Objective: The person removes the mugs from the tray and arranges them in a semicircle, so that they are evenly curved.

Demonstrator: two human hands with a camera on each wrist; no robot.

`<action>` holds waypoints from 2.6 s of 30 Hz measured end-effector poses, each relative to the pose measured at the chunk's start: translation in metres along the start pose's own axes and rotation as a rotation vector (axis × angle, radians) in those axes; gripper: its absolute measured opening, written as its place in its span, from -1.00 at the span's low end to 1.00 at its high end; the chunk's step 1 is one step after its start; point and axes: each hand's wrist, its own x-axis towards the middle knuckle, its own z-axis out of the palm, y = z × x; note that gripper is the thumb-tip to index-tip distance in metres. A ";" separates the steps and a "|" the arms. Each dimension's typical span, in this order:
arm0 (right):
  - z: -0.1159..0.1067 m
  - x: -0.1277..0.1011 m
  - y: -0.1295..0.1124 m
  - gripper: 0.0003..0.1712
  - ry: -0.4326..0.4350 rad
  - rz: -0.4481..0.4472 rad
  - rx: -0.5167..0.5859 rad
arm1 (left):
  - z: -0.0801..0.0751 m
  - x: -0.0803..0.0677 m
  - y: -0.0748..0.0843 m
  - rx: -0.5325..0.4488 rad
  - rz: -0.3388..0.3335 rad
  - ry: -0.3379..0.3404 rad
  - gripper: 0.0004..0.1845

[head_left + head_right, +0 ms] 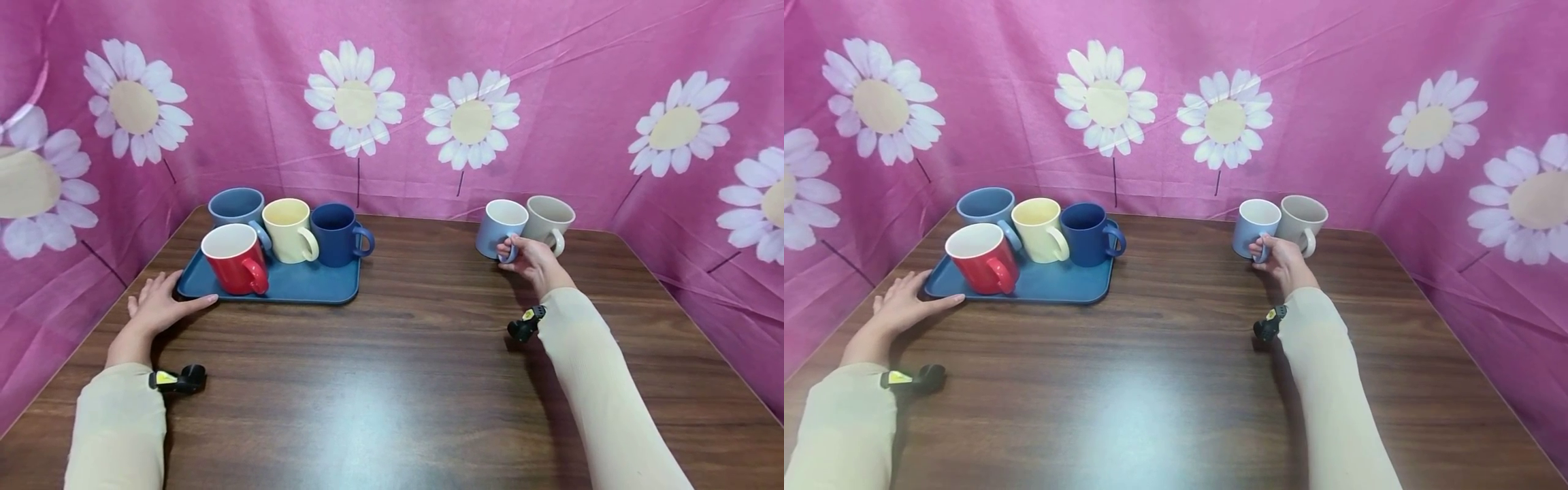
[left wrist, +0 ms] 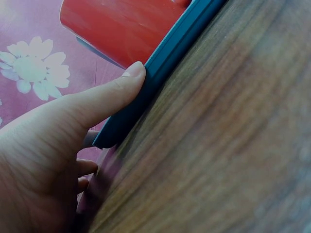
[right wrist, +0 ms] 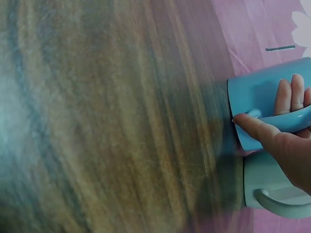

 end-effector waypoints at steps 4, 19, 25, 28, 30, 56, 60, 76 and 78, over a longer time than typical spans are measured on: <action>0.000 0.000 -0.001 -0.53 0.008 -0.001 0.010 | 0.000 0.000 -0.001 0.002 0.002 0.000 0.02; -0.002 -0.003 0.002 -0.56 0.026 -0.007 0.005 | 0.000 0.001 -0.002 0.010 0.008 0.008 0.01; 0.002 -0.008 0.005 -0.69 0.109 -0.050 -0.036 | 0.000 0.001 -0.003 0.008 0.003 0.004 0.02; 0.003 -0.014 0.008 -0.84 0.160 -0.094 -0.060 | 0.000 0.001 -0.002 0.008 0.000 0.006 0.02; 0.002 -0.018 0.009 -0.86 0.176 -0.111 -0.066 | 0.000 0.001 -0.001 0.010 0.001 0.006 0.01; -0.003 -0.073 0.029 -0.85 0.000 -0.122 -0.102 | 0.000 -0.001 -0.001 0.006 0.006 0.006 0.03; 0.000 -0.076 0.036 -0.90 -0.056 -0.112 -0.136 | 0.001 0.000 0.000 0.005 0.001 0.009 0.04; 0.063 -0.063 0.071 -0.64 -0.128 -0.072 -0.329 | 0.001 0.000 0.001 0.009 0.007 0.007 0.03; 0.073 -0.059 0.075 -0.53 -0.133 -0.067 -0.339 | 0.001 0.000 0.000 0.009 0.007 0.007 0.03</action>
